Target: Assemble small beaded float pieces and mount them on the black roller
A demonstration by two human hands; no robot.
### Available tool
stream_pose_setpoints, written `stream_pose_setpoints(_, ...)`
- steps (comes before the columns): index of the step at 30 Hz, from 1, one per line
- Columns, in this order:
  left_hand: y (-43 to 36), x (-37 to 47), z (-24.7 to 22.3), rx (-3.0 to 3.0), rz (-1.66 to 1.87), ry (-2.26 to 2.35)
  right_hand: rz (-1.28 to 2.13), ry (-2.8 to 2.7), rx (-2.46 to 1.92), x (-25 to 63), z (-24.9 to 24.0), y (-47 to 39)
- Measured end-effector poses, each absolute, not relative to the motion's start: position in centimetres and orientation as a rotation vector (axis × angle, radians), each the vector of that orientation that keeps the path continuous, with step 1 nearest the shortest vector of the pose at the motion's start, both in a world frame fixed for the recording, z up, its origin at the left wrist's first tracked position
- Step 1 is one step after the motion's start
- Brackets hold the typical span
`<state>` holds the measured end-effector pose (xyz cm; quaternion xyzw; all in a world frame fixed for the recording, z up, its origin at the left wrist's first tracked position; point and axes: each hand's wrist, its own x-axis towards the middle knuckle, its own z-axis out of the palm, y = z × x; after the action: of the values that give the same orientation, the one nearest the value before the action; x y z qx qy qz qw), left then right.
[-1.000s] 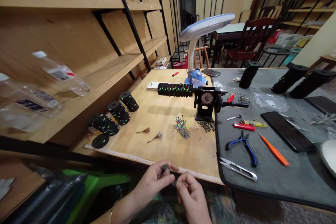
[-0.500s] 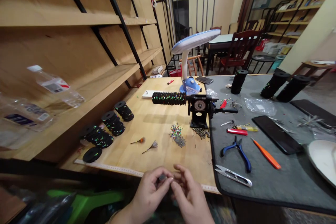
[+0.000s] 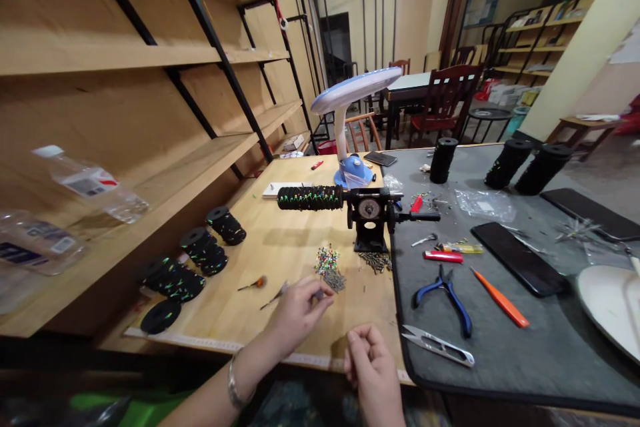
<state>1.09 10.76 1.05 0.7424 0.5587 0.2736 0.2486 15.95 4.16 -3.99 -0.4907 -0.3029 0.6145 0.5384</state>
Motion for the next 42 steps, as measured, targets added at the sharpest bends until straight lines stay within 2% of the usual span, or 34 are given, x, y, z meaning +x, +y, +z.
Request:
stream_pose_setpoints(5, 13.0, 1.8, -0.3, 2.296, 0.363, 1.631, 1.479, -0.642, -1.144, 15.8, -4.0, 4.2)
stream_pose_setpoints(15, 13.6, 2.2, -1.4, 2.334, 0.294, 1.604, 1.445, -0.677, -1.167, 15.7, -4.1, 4.0)
stream_pose_setpoints(20, 11.9, 1.7, -0.1, 2.216, 0.453, 1.535, 1.417, -0.72, -1.17, 15.6, -3.7, 3.8)
stream_pose_setpoints(25, 7.0, 1.0, 1.0, 1.434, 0.894, 1.238, 1.44, -0.813, -1.132, 14.8, -3.6, 2.7)
stream_pose_setpoints(32, 2.3, 0.4, -1.1, 0.652, 1.031, 1.112, 1.473, -1.023, -1.124, 12.9, -3.6, 0.8)
stream_pose_setpoints(42, 1.6, -0.3, -2.4, 0.479, 1.103, 1.051, 1.448, -1.086, -1.139, 11.7, -3.6, 0.7)
